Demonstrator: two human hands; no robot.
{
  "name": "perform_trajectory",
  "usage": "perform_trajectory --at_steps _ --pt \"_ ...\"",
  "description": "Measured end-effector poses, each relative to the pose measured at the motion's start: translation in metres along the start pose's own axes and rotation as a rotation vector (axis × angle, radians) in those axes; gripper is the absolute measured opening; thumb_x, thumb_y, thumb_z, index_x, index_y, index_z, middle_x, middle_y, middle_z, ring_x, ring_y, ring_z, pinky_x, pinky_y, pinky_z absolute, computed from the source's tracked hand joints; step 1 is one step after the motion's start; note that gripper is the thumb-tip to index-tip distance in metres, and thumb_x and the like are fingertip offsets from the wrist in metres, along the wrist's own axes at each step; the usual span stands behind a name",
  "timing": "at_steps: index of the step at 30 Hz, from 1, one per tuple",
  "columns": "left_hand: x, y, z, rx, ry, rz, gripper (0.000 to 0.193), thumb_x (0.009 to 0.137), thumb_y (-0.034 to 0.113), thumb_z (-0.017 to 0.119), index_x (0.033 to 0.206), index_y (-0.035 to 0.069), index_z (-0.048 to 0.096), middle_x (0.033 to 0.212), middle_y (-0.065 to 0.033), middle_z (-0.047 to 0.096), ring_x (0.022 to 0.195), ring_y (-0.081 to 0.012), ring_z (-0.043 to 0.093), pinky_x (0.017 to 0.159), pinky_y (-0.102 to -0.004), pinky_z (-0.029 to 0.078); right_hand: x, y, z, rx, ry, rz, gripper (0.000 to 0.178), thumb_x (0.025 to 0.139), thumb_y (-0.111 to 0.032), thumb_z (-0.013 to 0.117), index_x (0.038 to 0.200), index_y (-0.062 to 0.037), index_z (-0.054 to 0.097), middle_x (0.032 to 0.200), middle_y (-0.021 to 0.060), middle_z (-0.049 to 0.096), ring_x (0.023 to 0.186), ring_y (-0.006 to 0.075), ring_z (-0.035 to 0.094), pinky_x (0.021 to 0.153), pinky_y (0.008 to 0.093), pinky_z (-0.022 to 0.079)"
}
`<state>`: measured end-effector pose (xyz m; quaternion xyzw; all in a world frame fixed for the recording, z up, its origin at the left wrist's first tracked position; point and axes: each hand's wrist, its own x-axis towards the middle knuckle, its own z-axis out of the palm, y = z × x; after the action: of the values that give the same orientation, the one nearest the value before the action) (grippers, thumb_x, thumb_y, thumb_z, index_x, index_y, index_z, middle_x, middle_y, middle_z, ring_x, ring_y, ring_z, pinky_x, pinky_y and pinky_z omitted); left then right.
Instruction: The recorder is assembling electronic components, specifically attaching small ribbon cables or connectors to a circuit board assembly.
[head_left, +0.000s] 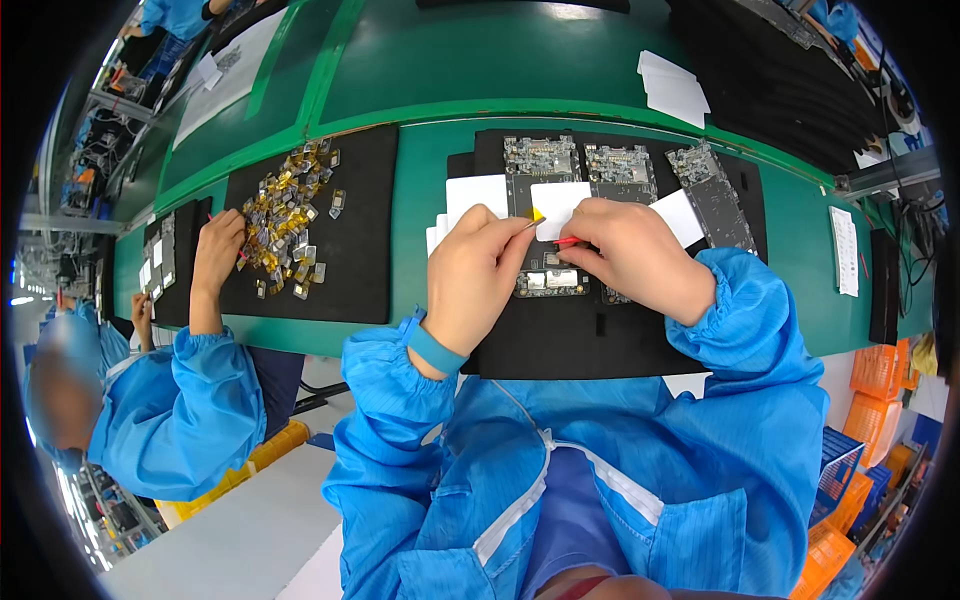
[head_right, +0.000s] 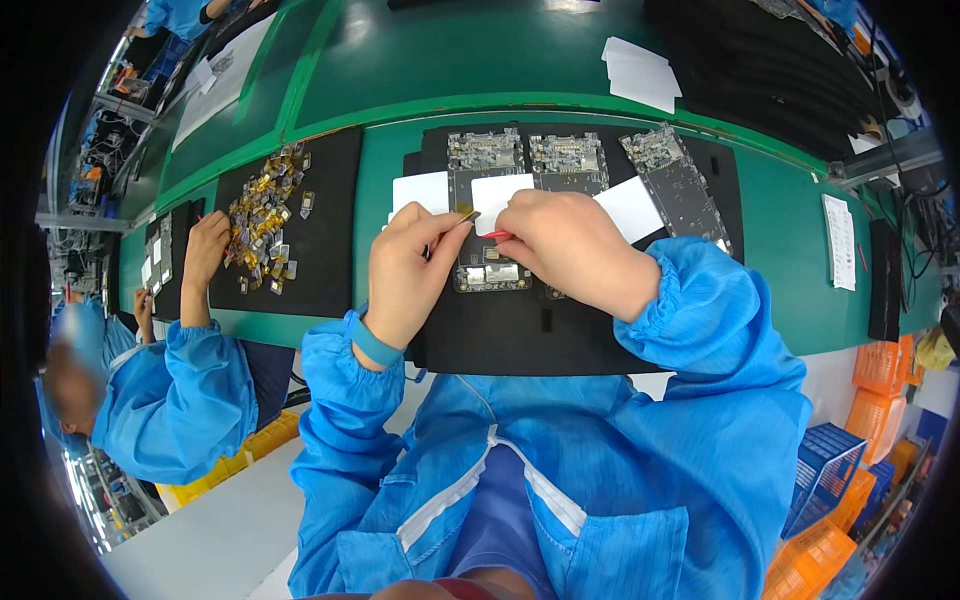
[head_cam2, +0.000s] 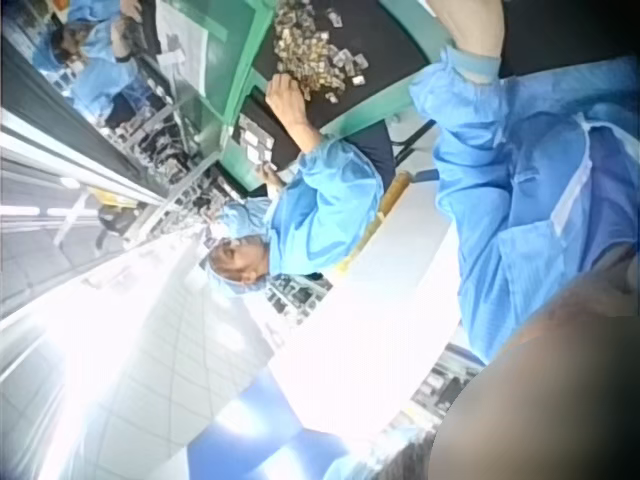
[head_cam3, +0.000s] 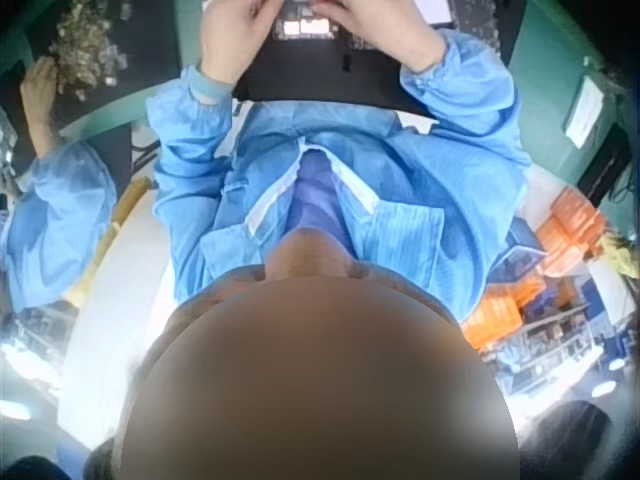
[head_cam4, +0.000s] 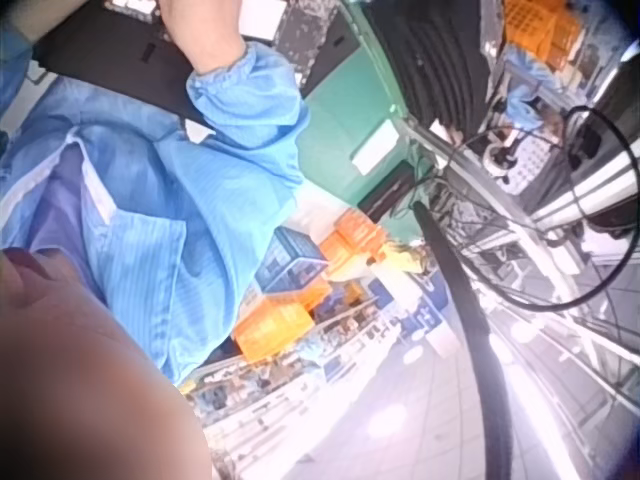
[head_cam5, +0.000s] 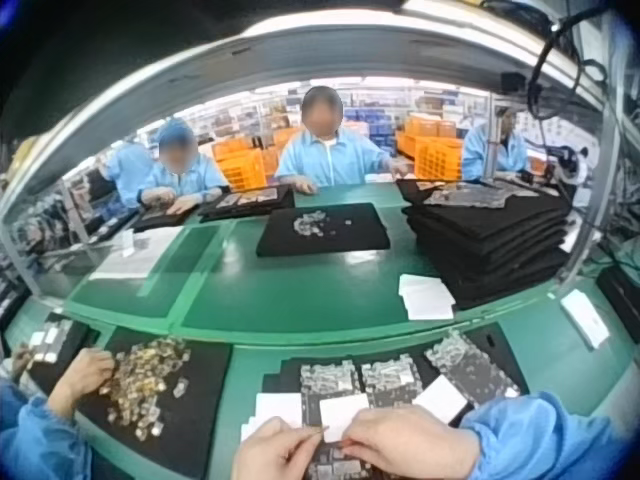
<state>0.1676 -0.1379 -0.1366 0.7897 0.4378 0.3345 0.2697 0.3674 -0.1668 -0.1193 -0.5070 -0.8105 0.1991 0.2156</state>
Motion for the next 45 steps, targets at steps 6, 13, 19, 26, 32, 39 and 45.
perform_trajectory --at_steps 6,13,19,26,32,39,45 --pt "0.011 -0.013 0.013 0.103 0.047 0.190 0.016 0.081 0.008 0.072 0.097 0.009 0.073 0.067 -0.0058 0.048 0.055 -0.0182 0.051 0.050 -0.0316 0.041 -0.003 0.003 0.002 -0.012 -0.001 -0.027 0.011 0.080 -0.011 0.069 0.085 -0.0033 0.065 0.082 0.0114 0.060 0.077 0.0323 0.061 0.066 0.0404 0.049" --pt "0.010 -0.017 0.018 0.172 0.092 0.241 0.019 0.079 0.009 0.073 0.098 0.012 0.074 0.066 -0.0051 0.047 0.054 -0.0183 0.051 0.049 -0.0320 0.042 -0.003 0.006 0.003 -0.074 0.024 -0.096 0.011 0.079 -0.012 0.068 0.082 -0.0043 0.061 0.081 0.0104 0.056 0.077 0.0308 0.061 0.065 0.0406 0.049" --pt "0.008 -0.016 0.020 0.191 0.114 0.238 0.021 0.078 0.008 0.074 0.099 0.012 0.074 0.065 -0.0049 0.046 0.053 -0.0179 0.052 0.049 -0.0321 0.042 -0.008 0.002 0.006 -0.042 0.026 -0.126 0.016 0.078 -0.012 0.070 0.085 -0.0026 0.059 0.079 0.0112 0.055 0.076 0.0334 0.058 0.065 0.0417 0.047" --pt "0.012 -0.011 0.019 0.182 0.106 0.260 0.020 0.078 0.008 0.074 0.098 0.012 0.074 0.066 -0.0044 0.047 0.054 -0.0185 0.052 0.049 -0.0320 0.042 -0.001 -0.007 -0.022 -0.107 -0.165 0.026 0.020 0.082 -0.015 0.065 0.093 -0.0034 0.053 0.087 0.0113 0.057 0.080 0.0313 0.058 0.070 0.0399 0.048" --pt "0.012 -0.015 0.022 0.207 0.057 0.262 0.021 0.078 0.010 0.072 0.099 0.013 0.072 0.070 -0.0036 0.050 0.060 -0.0203 0.056 0.052 -0.0333 0.045 0.009 0.014 -0.009 -0.147 -0.014 -0.319 0.017 0.083 -0.015 0.065 0.090 -0.0054 0.053 0.087 0.0111 0.052 0.085 0.0303 0.053 0.076 0.0390 0.045" --pt "0.009 -0.018 0.026 0.192 0.083 0.258 0.023 0.077 0.010 0.072 0.100 0.013 0.071 0.073 -0.0037 0.052 0.063 -0.0213 0.059 0.053 -0.0340 0.046 0.011 0.020 -0.003 -0.063 -0.043 -0.383 0.016 0.080 -0.014 0.066 0.086 -0.0052 0.054 0.085 0.0090 0.051 0.084 0.0278 0.053 0.077 0.0372 0.044" --pt "0.009 -0.020 0.028 0.226 0.093 0.250 0.024 0.077 0.010 0.072 0.101 0.012 0.070 0.073 -0.0037 0.052 0.063 -0.0220 0.059 0.053 -0.0343 0.047 0.009 0.020 -0.005 -0.064 -0.118 -0.428 0.013 0.078 -0.009 0.064 0.085 -0.0050 0.054 0.087 0.0072 0.054 0.088 0.0247 0.053 0.082 0.0356 0.044"
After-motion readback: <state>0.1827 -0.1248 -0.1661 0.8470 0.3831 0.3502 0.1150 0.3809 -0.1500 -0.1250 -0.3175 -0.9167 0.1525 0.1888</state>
